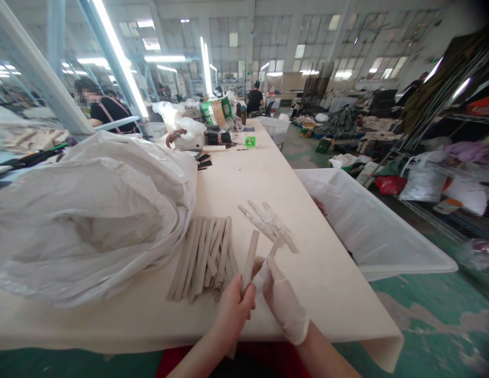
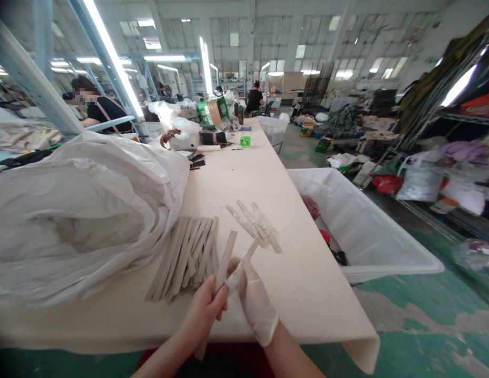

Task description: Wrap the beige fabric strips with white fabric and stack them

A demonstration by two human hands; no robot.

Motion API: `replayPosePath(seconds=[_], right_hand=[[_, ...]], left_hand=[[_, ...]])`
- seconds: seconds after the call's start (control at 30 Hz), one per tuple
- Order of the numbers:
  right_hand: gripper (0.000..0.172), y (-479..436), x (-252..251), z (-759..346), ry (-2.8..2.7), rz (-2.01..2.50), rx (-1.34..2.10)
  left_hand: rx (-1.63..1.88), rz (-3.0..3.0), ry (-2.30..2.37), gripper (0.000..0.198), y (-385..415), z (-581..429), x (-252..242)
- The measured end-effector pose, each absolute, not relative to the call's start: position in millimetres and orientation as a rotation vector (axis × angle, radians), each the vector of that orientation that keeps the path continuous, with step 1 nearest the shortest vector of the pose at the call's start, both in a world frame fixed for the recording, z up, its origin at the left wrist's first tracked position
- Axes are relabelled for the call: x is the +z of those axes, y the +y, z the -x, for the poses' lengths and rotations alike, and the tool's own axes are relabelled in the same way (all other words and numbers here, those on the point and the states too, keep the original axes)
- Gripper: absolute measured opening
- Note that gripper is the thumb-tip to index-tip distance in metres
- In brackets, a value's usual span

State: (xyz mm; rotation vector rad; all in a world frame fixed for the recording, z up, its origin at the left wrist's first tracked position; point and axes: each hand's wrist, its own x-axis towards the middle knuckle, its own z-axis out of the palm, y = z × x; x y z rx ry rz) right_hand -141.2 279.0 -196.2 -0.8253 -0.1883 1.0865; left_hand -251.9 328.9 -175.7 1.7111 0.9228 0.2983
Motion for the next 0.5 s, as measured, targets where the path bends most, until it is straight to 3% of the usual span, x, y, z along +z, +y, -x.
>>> replayPosePath(seconds=[0.1,0.23,0.33,0.5], right_hand=[[0.043,283.9,-195.0,135.0,-0.367,0.949,1.08],[0.048,289.1,-194.8,75.5,-0.534,1.37,0.585],[0.053,302.7,-203.6,20.8,-0.81,1.8,0.213],[0.056,334.4,-227.2,-15.8,-1.151,2.135,0.132]], left_hand=[[0.435,-1.549,0.953,0.014,334.7,226.9,-179.6],[0.528,-1.313,1.085,0.004,364.3,181.5,-184.0],[0.559,-1.266,1.12,0.01,390.2,148.4,-189.9],[0.581,-1.274,1.125,0.02,406.9,103.5,-204.2]])
